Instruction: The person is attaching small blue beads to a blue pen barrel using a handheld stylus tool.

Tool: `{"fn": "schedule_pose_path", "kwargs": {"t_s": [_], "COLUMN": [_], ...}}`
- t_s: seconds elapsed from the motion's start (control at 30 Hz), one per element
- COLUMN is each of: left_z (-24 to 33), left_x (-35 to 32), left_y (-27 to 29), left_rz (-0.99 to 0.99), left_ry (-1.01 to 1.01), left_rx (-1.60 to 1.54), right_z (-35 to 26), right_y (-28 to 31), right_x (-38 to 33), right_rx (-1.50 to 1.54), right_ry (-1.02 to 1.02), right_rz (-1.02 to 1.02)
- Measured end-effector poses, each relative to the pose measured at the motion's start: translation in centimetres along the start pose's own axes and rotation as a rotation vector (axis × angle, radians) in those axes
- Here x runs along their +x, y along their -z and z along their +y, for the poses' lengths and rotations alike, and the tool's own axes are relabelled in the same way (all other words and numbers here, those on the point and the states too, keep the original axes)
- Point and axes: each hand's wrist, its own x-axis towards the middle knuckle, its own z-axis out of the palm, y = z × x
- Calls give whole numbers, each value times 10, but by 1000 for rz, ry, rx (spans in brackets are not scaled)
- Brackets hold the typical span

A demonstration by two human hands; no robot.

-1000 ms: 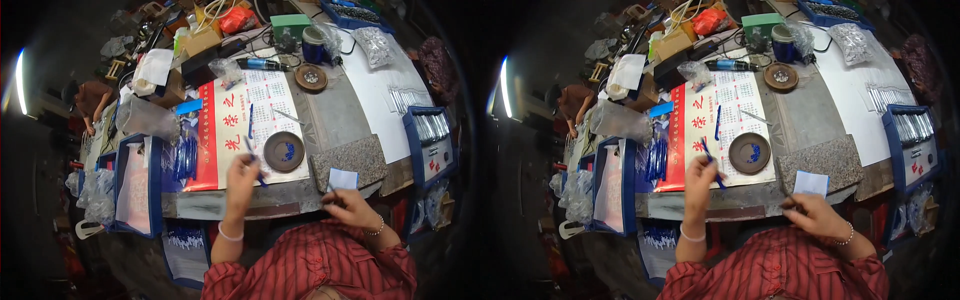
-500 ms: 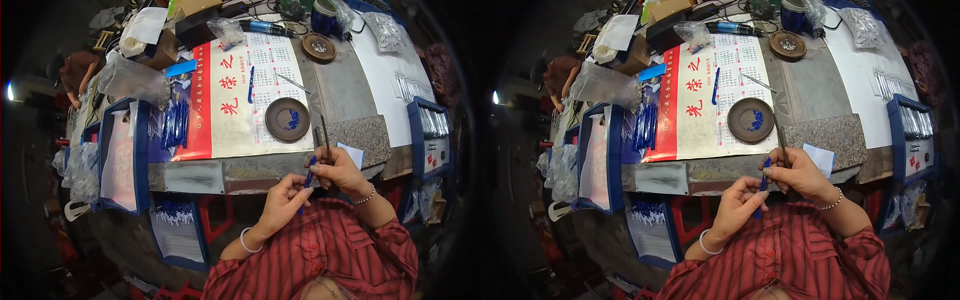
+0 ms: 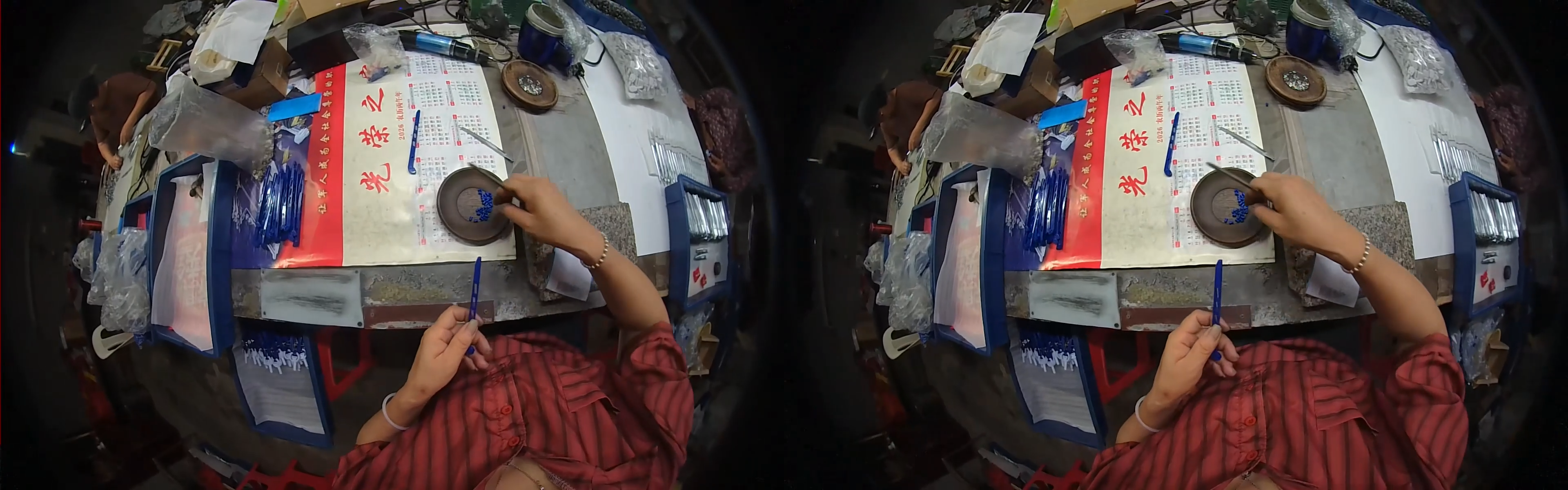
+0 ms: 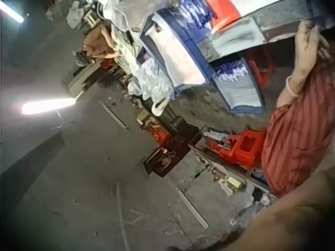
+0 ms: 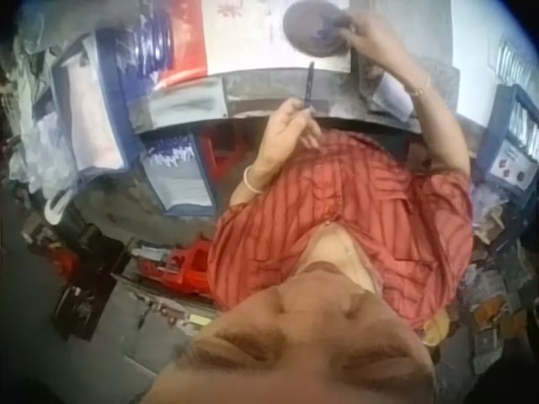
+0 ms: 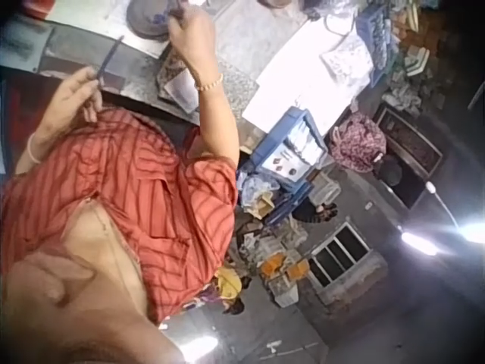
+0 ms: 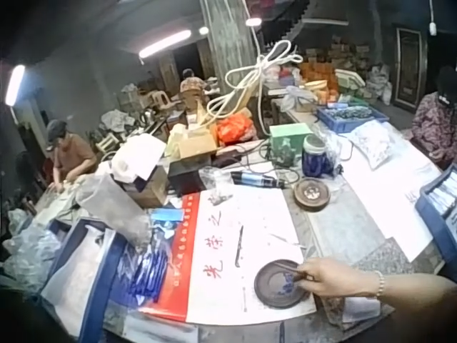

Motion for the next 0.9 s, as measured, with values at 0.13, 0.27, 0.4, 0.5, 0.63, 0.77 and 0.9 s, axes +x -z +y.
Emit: {"fn": "schedule_pose_path", "kwargs": {"t_s": [0.13,0.27,0.4,0.5,0.63,0.77,0.9], "left_z": [1,2,6,6,9,11,9], "left_x": [1,3,7,9,10,10,9], "left_y": [3,7,9,11,9,6,6], "left_rz": [21,20,20,10,-1,5,24], "left_ry": [-20,-27,-33,-33,-46,-56,-71], "left_rx": [-2,31,75,72,88,53,-48], "right_z": [7,10,11,10,8,0,-33], "right_y": [-14,-22,-31,-33,-37,-15,23], "right_x": [21,30,34,36,39,37,4], "right_rx": [-236,-367,-413,-425,-455,-226,326], "right_ry": [-29,-35,-74,-71,-47,76,-224], "right_rz": [-111,-142,-177,-178,-176,-43,-5]}}
